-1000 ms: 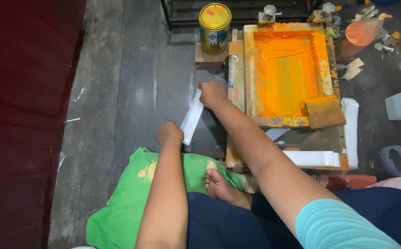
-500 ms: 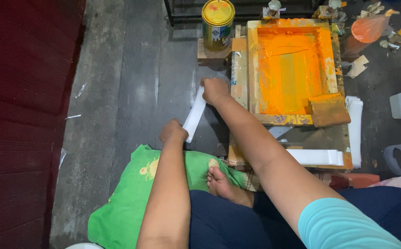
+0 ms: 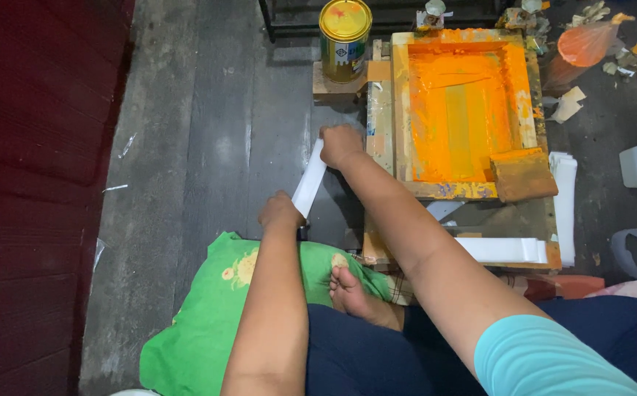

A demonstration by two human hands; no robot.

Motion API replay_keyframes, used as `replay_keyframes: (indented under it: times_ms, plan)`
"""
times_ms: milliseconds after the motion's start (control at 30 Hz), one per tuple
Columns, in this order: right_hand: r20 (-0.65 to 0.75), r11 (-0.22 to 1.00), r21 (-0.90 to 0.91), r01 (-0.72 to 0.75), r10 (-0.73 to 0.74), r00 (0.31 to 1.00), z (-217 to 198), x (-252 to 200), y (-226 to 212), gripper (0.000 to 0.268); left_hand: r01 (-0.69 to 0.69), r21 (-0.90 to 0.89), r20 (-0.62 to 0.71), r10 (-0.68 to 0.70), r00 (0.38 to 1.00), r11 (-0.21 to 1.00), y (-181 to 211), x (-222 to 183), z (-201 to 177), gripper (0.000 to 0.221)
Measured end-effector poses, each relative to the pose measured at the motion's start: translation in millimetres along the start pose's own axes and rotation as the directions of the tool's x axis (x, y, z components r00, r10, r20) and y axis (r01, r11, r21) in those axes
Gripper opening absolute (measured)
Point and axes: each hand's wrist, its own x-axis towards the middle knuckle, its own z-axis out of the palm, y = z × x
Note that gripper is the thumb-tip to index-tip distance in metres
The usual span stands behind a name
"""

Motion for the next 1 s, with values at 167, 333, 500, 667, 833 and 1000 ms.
replay_keyframes:
  times_ms: [167,333,500,667,833,1000]
  plan:
    - [0.018,0.999,-0.046,0.001,0.000,1.000,8,6,5,0.041,0.001,0.007,0.007,-0.001,1.000,1.000,2,2,3,0.045]
    - [0.063,0.999,-0.043,-0.002,0.004,0.998,3,0,0,0.050,-0.015,-0.017,-0.002,0.015,1.000,1.000,-1,9,10,0.044]
    - [0.221,0.999,-0.045,0.012,-0.002,0.975,-12,-10,-13,0.062,-0.044,0.026,0.000,0.044,0.999,0.999,-5,27,22,0.042]
    - [0.267,0.993,-0.112,0.032,0.000,0.964,10,5,2,0.069,-0.090,0.089,-0.051,0.095,0.994,0.992,-7,31,28,0.035]
    - [0.275,0.987,-0.151,0.053,-0.010,0.961,25,14,10,0.062,-0.100,0.195,-0.036,0.109,0.993,0.976,-3,31,29,0.040]
    - [0.264,0.983,-0.175,0.057,-0.009,0.964,37,24,17,0.063,-0.111,0.159,-0.029,0.117,0.993,0.981,-5,37,31,0.038]
